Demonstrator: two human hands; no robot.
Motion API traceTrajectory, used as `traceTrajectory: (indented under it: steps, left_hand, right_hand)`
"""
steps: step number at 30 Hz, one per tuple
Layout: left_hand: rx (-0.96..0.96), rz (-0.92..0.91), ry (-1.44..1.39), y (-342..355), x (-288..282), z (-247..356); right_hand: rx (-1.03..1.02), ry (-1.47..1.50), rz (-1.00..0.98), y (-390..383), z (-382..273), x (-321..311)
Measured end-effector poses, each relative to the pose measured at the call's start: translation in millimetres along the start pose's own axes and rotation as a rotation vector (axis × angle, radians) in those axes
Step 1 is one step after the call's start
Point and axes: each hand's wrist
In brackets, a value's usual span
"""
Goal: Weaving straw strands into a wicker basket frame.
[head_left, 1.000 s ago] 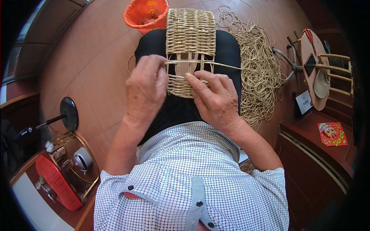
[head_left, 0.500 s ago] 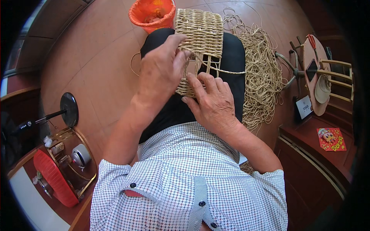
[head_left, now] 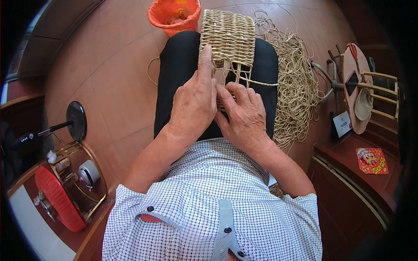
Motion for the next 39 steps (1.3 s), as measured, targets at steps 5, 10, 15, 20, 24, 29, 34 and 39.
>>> traceTrajectory:
  steps: [5,10,15,20,24,29,34,39]
  left_hand:
    - [-0.061,0.017,-0.11,0.4,-1.5,2.8]
    - [0.017,0.116,-0.077,-6.5,-0.2,-9.3]
    - [-0.53,-0.026,-1.144,-4.1,-16.8,-19.5]
    - [-0.728,-0.11,-1.491,1.9,-34.1,-57.3]
    - [-0.679,-0.024,-1.521,4.3,-43.5,-101.0]
    - [-0.791,0.097,-1.282,2.7,-72.2,-189.3]
    - [-1.12,0.386,-0.918,-21.6,-149.5,-319.9]
    - [-1.111,0.472,-0.934,-91.6,-277.4,-429.7]
  right_hand:
    - [0.005,0.003,0.017,0.9,0.8,0.7]
    - [0.023,0.008,0.0,1.1,-2.0,-2.7]
    - [0.03,0.045,0.04,-0.3,-1.1,-3.7]
    - [-0.002,0.088,0.13,6.1,-1.5,3.4]
    - [-0.047,0.089,0.2,26.4,-5.5,16.6]
    - [0.037,0.139,0.237,42.8,-13.1,22.4]
    - [0.101,0.138,0.247,50.5,-17.1,28.0]
    - [0.104,0.149,0.225,46.8,-20.4,31.2]
Point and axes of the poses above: each hand's wrist, its own y-axis towards the middle knuckle, its own x-axis out of the palm, z = x × y, and after that the axes turned 4 degrees about y, right-handed
